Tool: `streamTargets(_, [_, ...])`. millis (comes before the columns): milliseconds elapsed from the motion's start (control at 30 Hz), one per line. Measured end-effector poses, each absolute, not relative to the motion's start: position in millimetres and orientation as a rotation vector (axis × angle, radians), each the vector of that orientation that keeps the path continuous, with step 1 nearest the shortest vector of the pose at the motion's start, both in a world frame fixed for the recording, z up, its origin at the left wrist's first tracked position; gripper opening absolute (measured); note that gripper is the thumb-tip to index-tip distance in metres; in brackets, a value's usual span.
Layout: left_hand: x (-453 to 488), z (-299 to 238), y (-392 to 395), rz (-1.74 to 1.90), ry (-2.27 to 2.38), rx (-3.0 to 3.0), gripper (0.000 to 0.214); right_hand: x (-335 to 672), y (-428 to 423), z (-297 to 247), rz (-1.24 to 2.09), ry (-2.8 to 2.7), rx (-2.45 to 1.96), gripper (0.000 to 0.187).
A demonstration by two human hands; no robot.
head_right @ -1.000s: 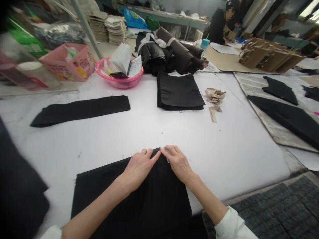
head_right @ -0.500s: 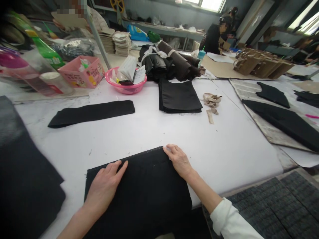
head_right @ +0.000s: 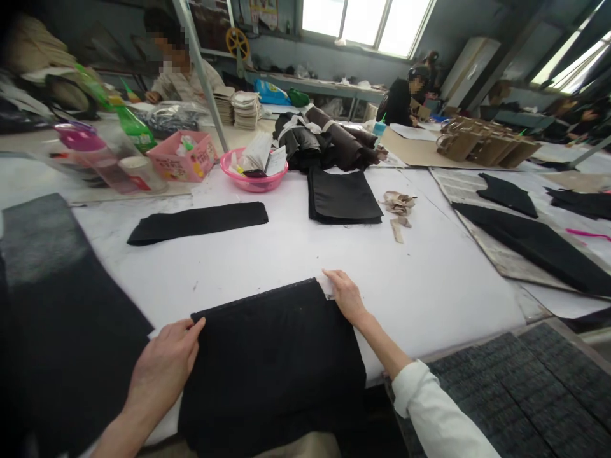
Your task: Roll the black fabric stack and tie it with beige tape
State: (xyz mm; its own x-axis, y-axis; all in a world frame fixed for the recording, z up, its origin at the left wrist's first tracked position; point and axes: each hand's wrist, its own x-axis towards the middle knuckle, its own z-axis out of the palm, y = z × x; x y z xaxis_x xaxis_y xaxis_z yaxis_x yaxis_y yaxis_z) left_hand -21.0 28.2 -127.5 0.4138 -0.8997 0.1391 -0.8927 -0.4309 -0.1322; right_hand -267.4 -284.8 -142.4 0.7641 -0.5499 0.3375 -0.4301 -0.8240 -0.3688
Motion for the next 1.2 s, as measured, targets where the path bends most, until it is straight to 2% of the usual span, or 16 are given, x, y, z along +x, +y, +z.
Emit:
streamTargets(133, [-21.9, -121.4, 28.1, -0.248, 1.705, -2.716, 0.032, -258.6, -271.1, -115.9, -0.471, 0.794, -2.748, 0.014])
streamTargets(300, [-24.0, -125.4, 18.8, -0.186, 1.81, -2.763, 0.029, -247.3, -251.9, -99.1, -0.062, 0.66, -2.847, 0.024])
streamTargets(433, [-25.2, -125.9, 13.9, -0.106, 1.849, -2.773, 0.03, -242.7, -249.8, -97.5, 0.117, 0.674, -2.773, 0.017])
streamTargets(600, [-25.7, -125.8, 3.5, 0.046, 2.075, -2.808, 0.037, -245.9, -241.8, -82.4, 0.01, 0.511, -2.674, 0.011])
streamTargets(867, [-34.5, -113.8, -35.9, 0.485, 2.493, -2.714, 0.052, -244.5, -222.1, -36.0, -0.038, 0.341, -2.418, 0.005])
streamTargets(933, [-36.0, -108.4, -39.9, 0.678, 2.503, -2.767, 0.05, -242.5, -220.1, -28.2, -0.042, 0.317, -2.397, 0.005])
streamTargets(1067, [-39.2, -97.7, -36.6, 1.013, 2.451, -2.871, 0.026, -240.1, -220.9, -24.4, -0.028, 0.343, -2.393, 0.005])
streamTargets(1200, [-36.7, -92.7, -20.2, 1.178, 2.309, -2.954, 0.035, -242.3, -231.1, -34.4, 0.005, 0.48, -2.417, 0.013])
